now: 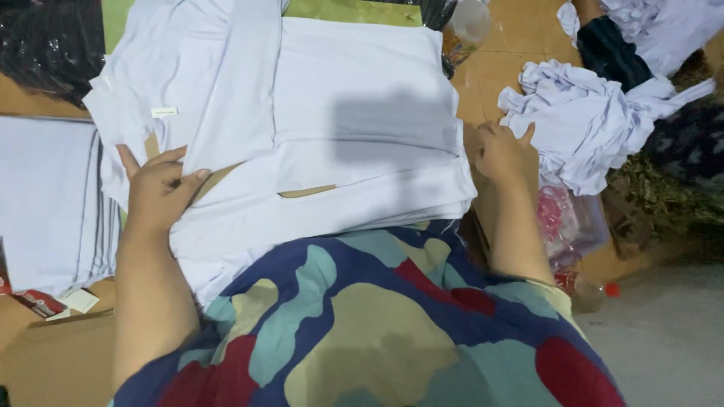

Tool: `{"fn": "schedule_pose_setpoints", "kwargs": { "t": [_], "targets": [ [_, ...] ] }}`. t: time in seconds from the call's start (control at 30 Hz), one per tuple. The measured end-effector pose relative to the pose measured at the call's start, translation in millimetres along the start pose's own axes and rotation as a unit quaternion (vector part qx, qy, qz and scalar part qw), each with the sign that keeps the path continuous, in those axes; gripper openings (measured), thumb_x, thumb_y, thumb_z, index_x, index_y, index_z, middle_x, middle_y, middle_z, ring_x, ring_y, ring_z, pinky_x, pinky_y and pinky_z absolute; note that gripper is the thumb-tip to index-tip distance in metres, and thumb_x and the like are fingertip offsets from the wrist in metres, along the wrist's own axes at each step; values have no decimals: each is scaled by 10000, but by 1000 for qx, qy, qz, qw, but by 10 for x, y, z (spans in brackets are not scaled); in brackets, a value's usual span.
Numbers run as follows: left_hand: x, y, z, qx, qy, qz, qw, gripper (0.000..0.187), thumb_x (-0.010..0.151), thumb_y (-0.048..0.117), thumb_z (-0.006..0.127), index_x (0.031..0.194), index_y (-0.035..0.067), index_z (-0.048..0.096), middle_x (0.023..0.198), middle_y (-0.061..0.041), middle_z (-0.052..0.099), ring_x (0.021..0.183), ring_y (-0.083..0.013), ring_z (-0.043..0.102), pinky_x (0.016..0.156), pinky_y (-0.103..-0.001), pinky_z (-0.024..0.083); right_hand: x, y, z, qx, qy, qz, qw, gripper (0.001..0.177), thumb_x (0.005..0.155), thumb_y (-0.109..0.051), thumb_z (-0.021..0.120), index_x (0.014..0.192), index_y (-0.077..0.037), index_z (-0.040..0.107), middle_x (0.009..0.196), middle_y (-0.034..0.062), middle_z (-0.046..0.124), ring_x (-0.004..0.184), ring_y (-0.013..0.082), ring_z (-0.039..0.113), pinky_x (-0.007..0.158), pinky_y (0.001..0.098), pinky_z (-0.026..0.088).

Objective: Folding white t-shirts using a cardboard template for consistency and trimming loose threads with scissors.

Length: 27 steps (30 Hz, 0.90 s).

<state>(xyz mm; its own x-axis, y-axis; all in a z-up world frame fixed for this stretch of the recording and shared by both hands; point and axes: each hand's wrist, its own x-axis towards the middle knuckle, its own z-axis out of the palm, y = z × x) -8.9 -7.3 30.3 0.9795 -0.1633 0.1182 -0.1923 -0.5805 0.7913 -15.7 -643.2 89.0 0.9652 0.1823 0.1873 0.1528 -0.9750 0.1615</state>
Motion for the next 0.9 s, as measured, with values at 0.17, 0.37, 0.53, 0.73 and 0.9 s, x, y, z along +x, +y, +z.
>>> {"fn": "schedule_pose_setpoints", "kwargs": {
  "t": [0.17,0.37,0.53,0.73,0.9],
  "targets": [
    [-2,-37,28,15,1,-7,1000,403,936,215,790,664,-50,653,1129,-239,738,1270,-308,660,1280,-536,-135,47,-437,-13,231,60,104,965,514,974,-147,511,1478,-52,483,1575,223,408,1454,414,374,1160,687,145],
    [53,20,25,-12,17,-7,1000,400,907,232,795,627,-1,630,1185,-177,742,1289,-249,642,1253,-564,-151,386,-627,344,222,-215,102,946,710,1030,-368,478,1624,-91,206,1698,206,81,1549,396,154,1196,508,242],
    [46,-17,54,-9,26,19,999,395,879,237,806,612,30,602,1176,-156,745,1245,-226,645,1253,-571,-118,1093,-1516,-332,300,80,-32,950,301,905,-86,649,1194,-11,683,1233,156,666,1127,326,620,980,400,482],
    [70,-80,103,4,33,21,999,408,813,270,838,588,30,596,1164,-135,754,1212,-237,647,1237,-595,-108,2042,-2769,-24,377,-21,15,926,331,962,-346,612,954,-54,768,942,93,704,825,249,654,781,347,530],
    [71,-72,109,-1,36,16,999,332,776,319,849,723,14,728,1174,-115,755,1202,-231,644,1234,-572,-126,2601,-3125,569,395,-35,77,915,309,893,-360,705,956,-57,699,823,62,677,765,222,656,752,332,541]
  ]
}}
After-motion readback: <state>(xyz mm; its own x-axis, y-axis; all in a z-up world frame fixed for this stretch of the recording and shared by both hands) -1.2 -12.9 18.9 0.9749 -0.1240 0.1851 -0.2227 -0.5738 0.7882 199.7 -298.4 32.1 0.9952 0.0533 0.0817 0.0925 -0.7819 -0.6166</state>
